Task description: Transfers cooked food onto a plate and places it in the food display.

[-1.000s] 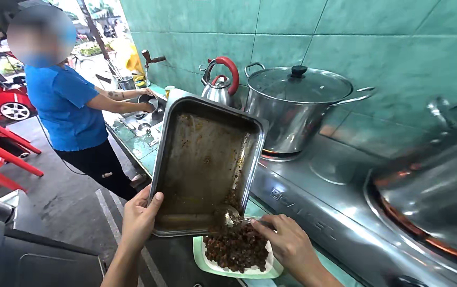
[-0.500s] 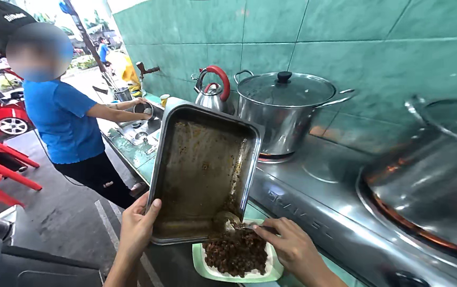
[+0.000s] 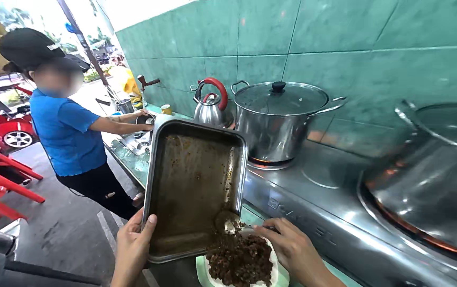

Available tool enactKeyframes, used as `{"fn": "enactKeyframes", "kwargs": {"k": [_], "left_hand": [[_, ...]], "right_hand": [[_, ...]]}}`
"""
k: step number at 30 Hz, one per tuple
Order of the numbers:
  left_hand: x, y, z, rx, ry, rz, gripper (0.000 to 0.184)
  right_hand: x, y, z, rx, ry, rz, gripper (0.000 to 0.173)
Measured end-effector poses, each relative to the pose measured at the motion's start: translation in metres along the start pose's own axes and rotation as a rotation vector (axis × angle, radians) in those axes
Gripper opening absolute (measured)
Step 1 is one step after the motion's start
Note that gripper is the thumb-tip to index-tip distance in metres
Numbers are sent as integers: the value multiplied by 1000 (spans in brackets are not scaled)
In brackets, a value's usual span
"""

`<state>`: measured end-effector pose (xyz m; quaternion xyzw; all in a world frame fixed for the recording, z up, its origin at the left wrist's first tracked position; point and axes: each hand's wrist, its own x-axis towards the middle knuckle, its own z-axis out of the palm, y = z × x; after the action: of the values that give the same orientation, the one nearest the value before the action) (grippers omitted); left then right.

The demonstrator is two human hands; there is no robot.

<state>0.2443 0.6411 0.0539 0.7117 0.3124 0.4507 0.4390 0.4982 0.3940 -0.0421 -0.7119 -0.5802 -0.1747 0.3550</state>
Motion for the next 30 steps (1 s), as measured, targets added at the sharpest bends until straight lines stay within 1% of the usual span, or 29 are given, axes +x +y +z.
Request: {"fn": "enactKeyframes", "kwargs": {"k": [3, 5, 8, 11, 14, 15, 16, 20, 22, 25, 29, 30], "left_hand": [[-1, 4, 7, -47, -11, 2, 24], [-2, 7, 14, -71, -39, 18, 25], [-6, 15, 17, -76, -59, 20, 27], [-10, 17, 9, -73, -42, 22, 25], [-12, 13, 0, -70, -10, 33, 24], [-13, 12, -1, -67, -6, 40, 24], [-13, 12, -1, -65, -8, 45, 22], [-13, 12, 9, -93, -52, 100, 21], [-14, 13, 13, -99, -73, 134, 24], [-14, 12, 10, -107, -99, 179, 29], [-14, 10, -2, -78, -82, 186, 26], [-14, 10, -3, -72, -83, 184, 24]], "right_hand": [[23, -14, -4, 72, 91, 8, 34], [41, -21, -3, 75, 143, 8, 35], [50, -17, 2, 60, 167, 17, 37], [33, -10, 0, 50, 111, 28, 37], [11, -10, -13, 62, -60, 71, 36], [9, -10, -17, 79, -87, 88, 35], [10, -9, -20, 95, -70, 102, 33], [41, -6, -26, 103, 195, 117, 31], [54, -6, -28, 77, 252, 125, 31], [45, -1, -23, 33, 213, 111, 33], [11, -7, -20, 8, 32, 105, 30], [11, -9, -23, 1, 27, 107, 30]]}}
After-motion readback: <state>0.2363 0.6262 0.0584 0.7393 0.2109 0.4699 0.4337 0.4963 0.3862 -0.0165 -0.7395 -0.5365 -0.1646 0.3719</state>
